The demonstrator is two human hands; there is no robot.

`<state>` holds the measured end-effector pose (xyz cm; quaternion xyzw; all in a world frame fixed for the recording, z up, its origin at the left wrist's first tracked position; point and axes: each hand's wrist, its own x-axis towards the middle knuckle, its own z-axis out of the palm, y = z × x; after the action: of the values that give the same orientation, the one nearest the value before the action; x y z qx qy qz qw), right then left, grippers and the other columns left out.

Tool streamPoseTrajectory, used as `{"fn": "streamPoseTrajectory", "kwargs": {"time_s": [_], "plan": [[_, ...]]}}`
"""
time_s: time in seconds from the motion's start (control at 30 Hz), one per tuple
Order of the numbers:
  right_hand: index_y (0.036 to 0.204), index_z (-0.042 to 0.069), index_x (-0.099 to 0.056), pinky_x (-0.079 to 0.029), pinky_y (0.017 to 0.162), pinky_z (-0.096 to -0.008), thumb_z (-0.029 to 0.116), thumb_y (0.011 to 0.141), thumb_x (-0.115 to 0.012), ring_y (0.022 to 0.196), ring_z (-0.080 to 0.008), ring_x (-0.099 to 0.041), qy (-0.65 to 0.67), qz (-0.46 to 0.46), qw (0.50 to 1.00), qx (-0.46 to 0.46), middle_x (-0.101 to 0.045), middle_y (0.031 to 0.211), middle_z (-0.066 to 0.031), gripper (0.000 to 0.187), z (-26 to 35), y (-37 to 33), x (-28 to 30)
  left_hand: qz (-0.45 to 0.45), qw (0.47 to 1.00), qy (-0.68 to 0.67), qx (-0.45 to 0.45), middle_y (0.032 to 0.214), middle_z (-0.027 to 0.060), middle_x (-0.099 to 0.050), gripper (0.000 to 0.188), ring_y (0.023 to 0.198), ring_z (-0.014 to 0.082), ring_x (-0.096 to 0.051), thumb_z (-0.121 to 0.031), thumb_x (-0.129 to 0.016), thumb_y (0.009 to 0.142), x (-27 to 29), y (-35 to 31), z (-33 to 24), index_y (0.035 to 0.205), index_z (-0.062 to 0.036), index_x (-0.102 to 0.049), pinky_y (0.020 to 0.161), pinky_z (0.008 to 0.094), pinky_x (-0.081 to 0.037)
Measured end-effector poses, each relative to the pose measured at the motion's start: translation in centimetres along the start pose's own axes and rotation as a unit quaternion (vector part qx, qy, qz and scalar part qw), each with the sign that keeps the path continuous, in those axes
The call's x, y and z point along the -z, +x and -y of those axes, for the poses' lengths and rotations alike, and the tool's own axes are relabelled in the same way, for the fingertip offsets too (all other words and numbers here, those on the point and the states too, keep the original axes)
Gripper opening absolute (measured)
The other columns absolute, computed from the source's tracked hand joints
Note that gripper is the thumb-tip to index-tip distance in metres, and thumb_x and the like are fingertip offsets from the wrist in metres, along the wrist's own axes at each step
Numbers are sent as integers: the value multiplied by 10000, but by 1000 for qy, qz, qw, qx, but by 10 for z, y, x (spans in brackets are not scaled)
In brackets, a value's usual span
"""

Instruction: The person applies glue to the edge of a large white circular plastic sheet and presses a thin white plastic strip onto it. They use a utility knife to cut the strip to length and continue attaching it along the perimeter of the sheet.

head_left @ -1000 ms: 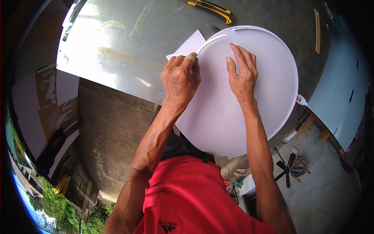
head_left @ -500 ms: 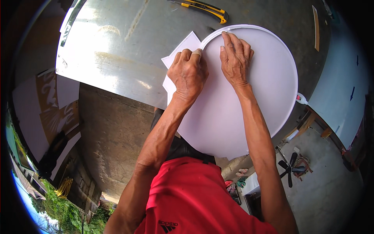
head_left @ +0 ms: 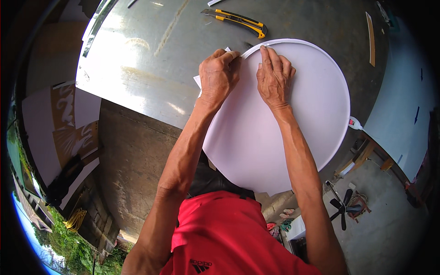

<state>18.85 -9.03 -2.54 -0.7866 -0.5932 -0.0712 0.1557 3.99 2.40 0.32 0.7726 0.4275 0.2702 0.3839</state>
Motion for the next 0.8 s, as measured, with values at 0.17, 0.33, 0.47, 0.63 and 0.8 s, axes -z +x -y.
{"fn": "streamPoseTrajectory", "kwargs": {"time_s": [0.17,0.33,0.47,0.63,0.8], "plan": [[1502,111,-579,-390,1020,-465,181,962,-677,1223,-245,-504,5,5,1000,-17,-557,1486,1,554,2,1,1,59,998,-25,6,876,161,-775,171,710,258,-760,-102,-819,863,0,17,7,1014,-23,-831,687,340,-599],[1508,113,-574,-381,1026,-466,184,964,-671,1229,-247,-496,-5,18,999,-27,-550,1492,-2,556,3,0,0,79,996,-33,9,875,152,-775,169,710,255,-759,-82,-837,842,-4,15,11,1002,-26,-833,684,342,-599],[1518,117,-565,-378,1024,-468,184,969,-658,1232,-256,-490,-11,31,999,-33,-543,1497,-10,561,3,1,2,79,996,-30,16,865,153,-765,161,701,254,-752,-78,-836,845,-5,16,7,995,-19,-829,676,345,-594],[1531,118,-555,-377,1021,-466,181,971,-644,1231,-263,-483,-14,45,998,-36,-536,1502,-18,571,4,1,3,74,996,-50,28,847,154,-752,172,686,256,-737,-75,-830,848,2,15,6,1009,-14,-825,660,346,-582],[1533,109,-556,-371,1030,-457,174,974,-632,1230,-260,-475,-23,53,998,-33,-529,1508,-24,568,4,3,6,69,991,-92,62,788,141,-714,200,630,242,-677,-41,-823,834,10,3,3,1033,-14,-822,611,348,-538]]}}
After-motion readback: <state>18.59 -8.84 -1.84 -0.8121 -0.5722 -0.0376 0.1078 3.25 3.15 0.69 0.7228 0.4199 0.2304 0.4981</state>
